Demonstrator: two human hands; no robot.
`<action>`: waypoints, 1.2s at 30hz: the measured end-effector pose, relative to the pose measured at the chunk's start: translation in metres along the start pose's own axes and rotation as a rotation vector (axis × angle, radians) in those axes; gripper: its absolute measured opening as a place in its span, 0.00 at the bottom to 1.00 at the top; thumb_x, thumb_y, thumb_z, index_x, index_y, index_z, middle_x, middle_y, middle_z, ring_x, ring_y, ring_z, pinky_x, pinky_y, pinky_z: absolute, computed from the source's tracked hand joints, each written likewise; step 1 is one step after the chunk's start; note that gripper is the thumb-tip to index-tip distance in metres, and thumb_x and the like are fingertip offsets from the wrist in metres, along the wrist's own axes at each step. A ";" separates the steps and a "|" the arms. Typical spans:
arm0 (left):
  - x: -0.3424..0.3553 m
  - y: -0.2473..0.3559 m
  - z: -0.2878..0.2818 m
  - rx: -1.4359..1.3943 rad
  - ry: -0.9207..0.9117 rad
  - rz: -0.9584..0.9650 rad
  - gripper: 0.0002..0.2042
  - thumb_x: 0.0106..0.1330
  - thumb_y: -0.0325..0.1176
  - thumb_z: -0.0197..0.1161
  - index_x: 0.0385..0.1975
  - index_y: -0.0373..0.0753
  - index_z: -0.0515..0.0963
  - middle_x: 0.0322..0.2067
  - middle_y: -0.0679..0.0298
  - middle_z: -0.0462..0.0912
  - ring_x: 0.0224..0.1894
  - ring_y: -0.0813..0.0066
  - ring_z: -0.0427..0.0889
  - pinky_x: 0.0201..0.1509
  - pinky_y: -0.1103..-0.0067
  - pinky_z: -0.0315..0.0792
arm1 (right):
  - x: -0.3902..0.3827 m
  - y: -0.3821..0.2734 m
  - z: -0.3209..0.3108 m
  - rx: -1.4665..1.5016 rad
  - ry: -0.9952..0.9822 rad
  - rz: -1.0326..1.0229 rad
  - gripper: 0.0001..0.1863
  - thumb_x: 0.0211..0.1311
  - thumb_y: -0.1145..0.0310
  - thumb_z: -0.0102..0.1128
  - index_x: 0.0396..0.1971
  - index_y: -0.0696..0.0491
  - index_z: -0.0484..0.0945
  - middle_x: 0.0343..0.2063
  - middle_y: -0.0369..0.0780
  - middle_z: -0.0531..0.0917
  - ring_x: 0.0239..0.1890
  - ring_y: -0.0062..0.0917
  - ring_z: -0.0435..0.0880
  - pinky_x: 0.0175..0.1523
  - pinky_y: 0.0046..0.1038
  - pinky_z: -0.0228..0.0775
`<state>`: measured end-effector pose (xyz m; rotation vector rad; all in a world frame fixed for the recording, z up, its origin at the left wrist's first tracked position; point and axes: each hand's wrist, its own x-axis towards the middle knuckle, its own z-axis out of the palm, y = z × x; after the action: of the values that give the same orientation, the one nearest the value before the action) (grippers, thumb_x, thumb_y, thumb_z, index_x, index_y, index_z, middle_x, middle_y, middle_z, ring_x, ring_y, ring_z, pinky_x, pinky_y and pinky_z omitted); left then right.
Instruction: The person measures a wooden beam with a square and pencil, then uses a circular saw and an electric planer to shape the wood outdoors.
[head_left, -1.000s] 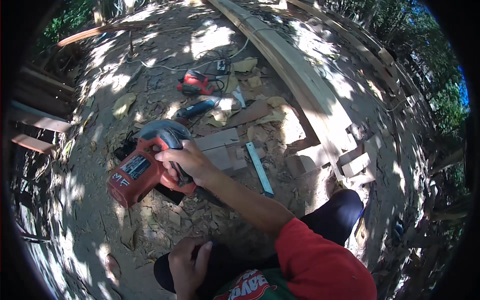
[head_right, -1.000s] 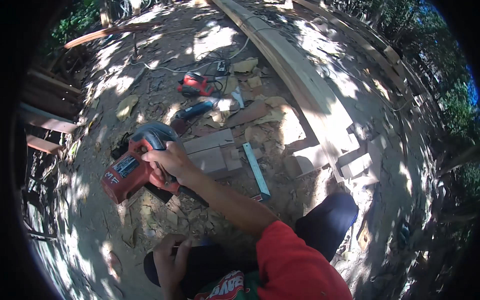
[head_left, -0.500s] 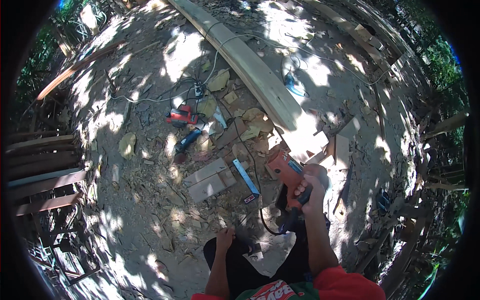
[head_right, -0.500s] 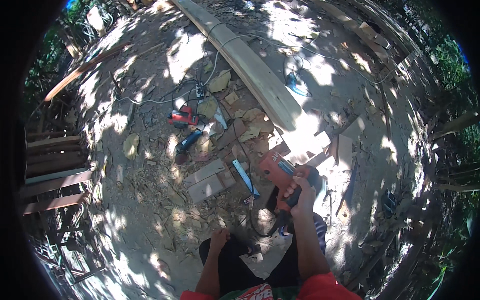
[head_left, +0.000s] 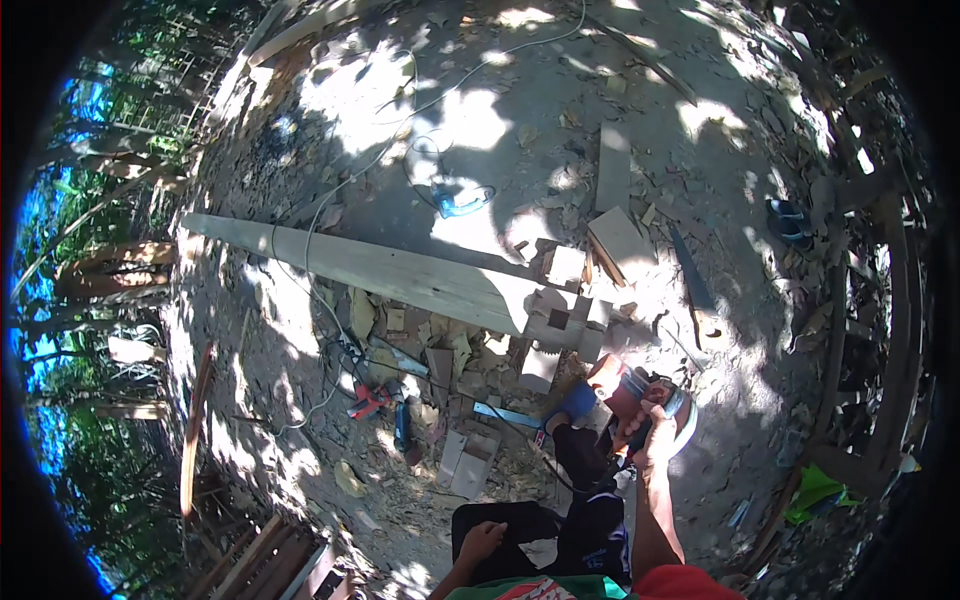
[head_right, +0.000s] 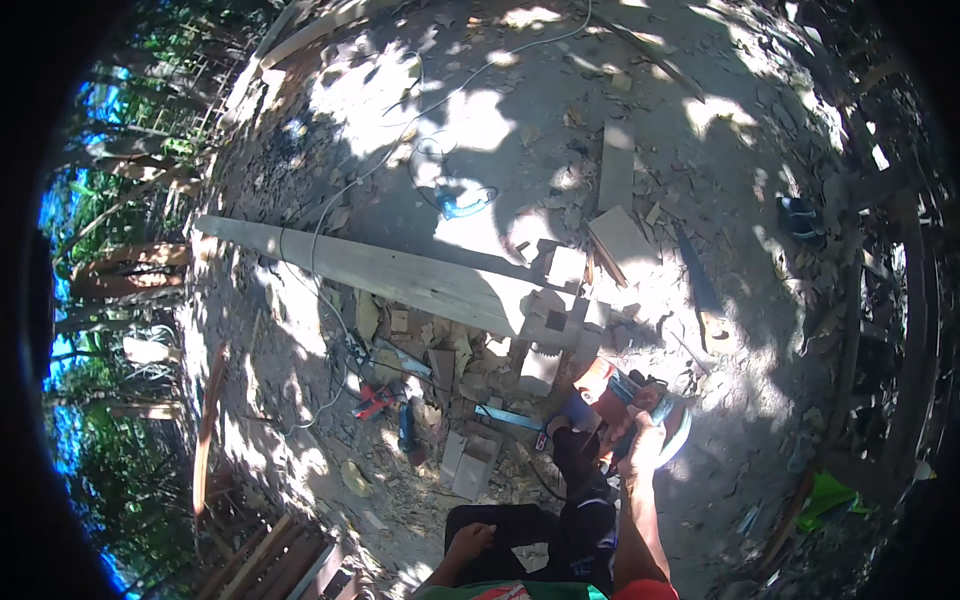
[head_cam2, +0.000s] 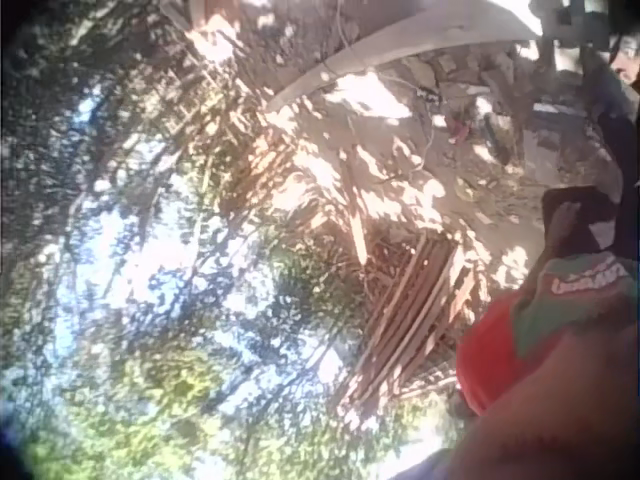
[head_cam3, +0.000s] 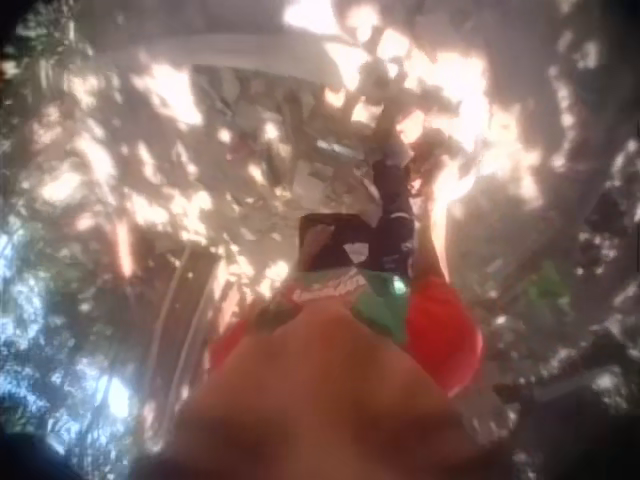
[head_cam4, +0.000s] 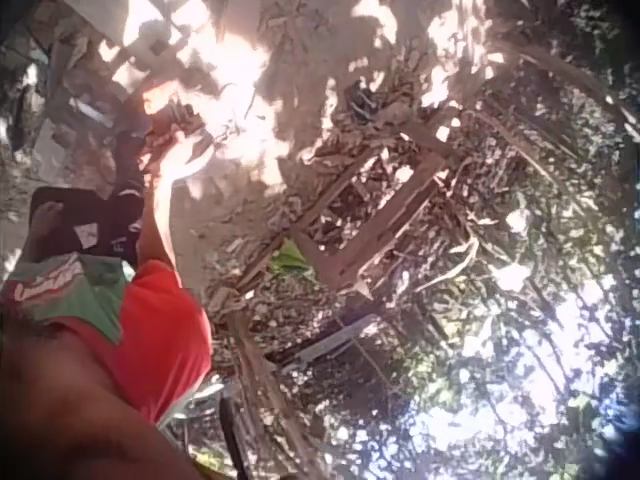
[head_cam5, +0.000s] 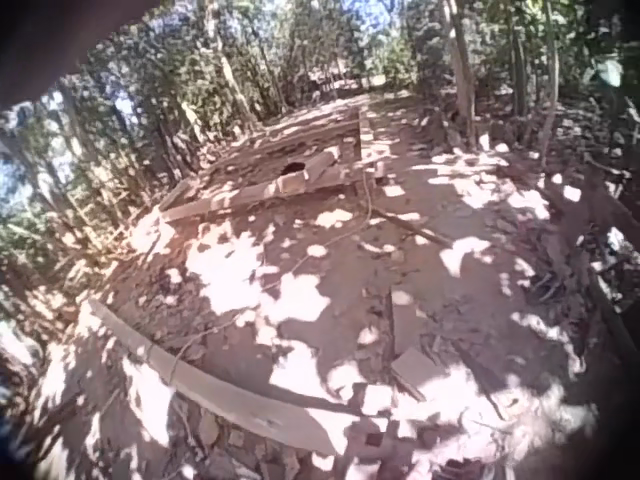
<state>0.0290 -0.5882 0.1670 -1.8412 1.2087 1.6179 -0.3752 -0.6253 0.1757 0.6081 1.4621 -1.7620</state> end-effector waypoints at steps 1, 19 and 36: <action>-0.003 0.040 -0.020 0.014 0.058 0.038 0.20 0.66 0.46 0.60 0.38 0.30 0.80 0.28 0.61 0.83 0.30 0.75 0.83 0.37 0.78 0.75 | 0.017 0.008 -0.015 0.031 0.027 0.026 0.09 0.57 0.71 0.55 0.34 0.61 0.74 0.16 0.37 0.72 0.14 0.24 0.72 0.20 0.29 0.69; 0.047 0.384 -0.115 0.882 -0.255 0.252 0.18 0.68 0.43 0.59 0.46 0.32 0.79 0.33 0.63 0.83 0.37 0.79 0.81 0.44 0.79 0.73 | 0.081 0.013 -0.037 0.584 0.606 -0.022 0.14 0.60 0.63 0.64 0.41 0.53 0.74 0.13 0.32 0.72 0.09 0.18 0.69 0.14 0.23 0.61; 0.352 0.794 -0.223 1.555 -0.679 0.801 0.17 0.63 0.39 0.62 0.47 0.35 0.77 0.40 0.51 0.83 0.45 0.59 0.82 0.49 0.70 0.73 | 0.003 0.047 0.282 1.012 1.162 -0.302 0.12 0.60 0.66 0.60 0.40 0.57 0.76 0.17 0.34 0.74 0.16 0.19 0.73 0.22 0.24 0.68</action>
<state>-0.4970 -1.3092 0.0771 0.1551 1.9726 0.7678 -0.3109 -0.9013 0.2109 2.3160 1.1890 -2.5089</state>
